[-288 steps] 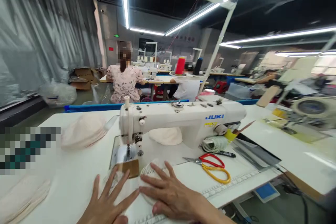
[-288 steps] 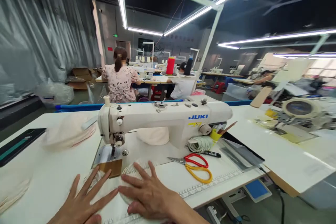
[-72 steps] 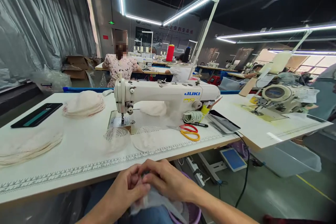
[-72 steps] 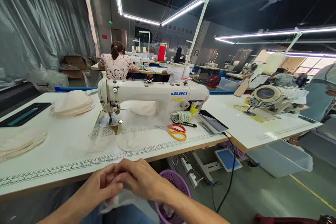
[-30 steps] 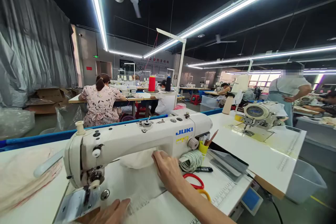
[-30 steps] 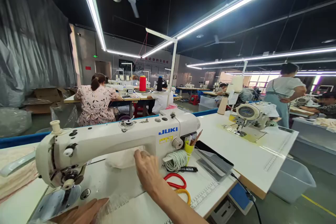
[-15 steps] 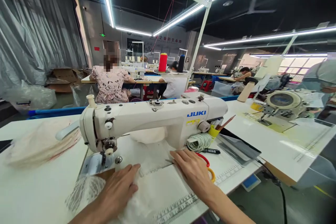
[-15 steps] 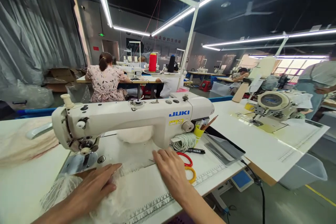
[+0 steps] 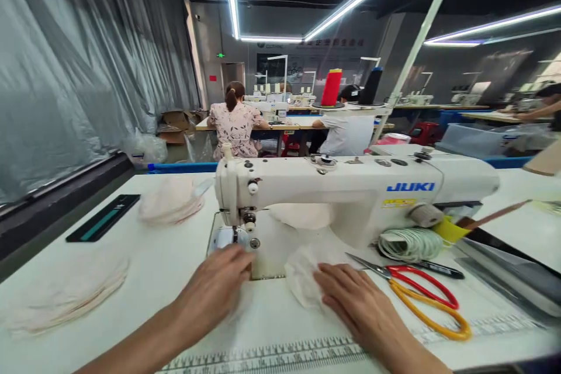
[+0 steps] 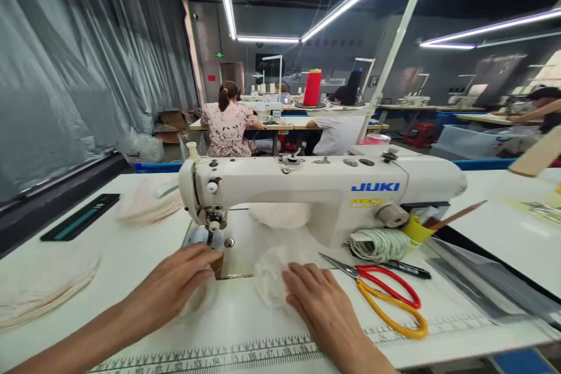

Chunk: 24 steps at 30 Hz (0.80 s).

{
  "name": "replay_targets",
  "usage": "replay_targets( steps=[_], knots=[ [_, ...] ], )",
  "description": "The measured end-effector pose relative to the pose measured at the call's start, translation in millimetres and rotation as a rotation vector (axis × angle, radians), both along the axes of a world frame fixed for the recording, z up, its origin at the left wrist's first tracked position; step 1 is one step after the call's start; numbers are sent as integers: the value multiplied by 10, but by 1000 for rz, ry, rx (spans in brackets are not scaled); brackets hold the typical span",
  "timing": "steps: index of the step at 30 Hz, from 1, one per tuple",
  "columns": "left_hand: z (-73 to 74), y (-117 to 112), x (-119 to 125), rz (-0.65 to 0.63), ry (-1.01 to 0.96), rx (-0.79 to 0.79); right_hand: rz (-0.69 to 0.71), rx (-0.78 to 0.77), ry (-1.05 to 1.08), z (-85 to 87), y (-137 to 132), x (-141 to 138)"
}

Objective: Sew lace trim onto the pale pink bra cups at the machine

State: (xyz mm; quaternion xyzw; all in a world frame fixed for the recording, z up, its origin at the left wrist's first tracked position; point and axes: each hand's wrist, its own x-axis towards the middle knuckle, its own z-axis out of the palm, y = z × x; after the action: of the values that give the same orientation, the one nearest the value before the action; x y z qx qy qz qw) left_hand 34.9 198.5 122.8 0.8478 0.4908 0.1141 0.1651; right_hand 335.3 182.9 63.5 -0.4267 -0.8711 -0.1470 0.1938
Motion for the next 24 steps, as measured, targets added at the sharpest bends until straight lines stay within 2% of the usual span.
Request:
replay_targets(
  steps=[3,5,6,8,9,11,13,15,17,21,24],
  knots=[
    [-113,-223,-706,95,35,96,-87,220,-68,-67,139,147],
    [-293,-324,-985,131,53,68,-133,308,-80,5,130,17],
    [-387,-354,-1042,119,66,60,-132,306,-65,63,99,-134],
    [-530,-379,-1011,79,88,57,-7,203,10,185,22,-549],
    [-563,-376,-946,52,102,62,123,112,13,239,-9,-770],
    [-548,-337,-786,9,141,68,303,-77,15,321,-34,-1139],
    [-459,-245,-653,12,158,81,368,-236,102,373,-3,-1349],
    [-358,-101,-579,62,98,116,380,-310,244,394,81,-1431],
    [-290,72,-552,138,-32,108,341,-285,337,375,205,-1469],
    [-259,327,-557,229,-184,-59,129,-209,309,241,455,-1582],
    [-222,351,-578,241,-219,-102,166,-307,359,197,514,-1636]
  ],
)
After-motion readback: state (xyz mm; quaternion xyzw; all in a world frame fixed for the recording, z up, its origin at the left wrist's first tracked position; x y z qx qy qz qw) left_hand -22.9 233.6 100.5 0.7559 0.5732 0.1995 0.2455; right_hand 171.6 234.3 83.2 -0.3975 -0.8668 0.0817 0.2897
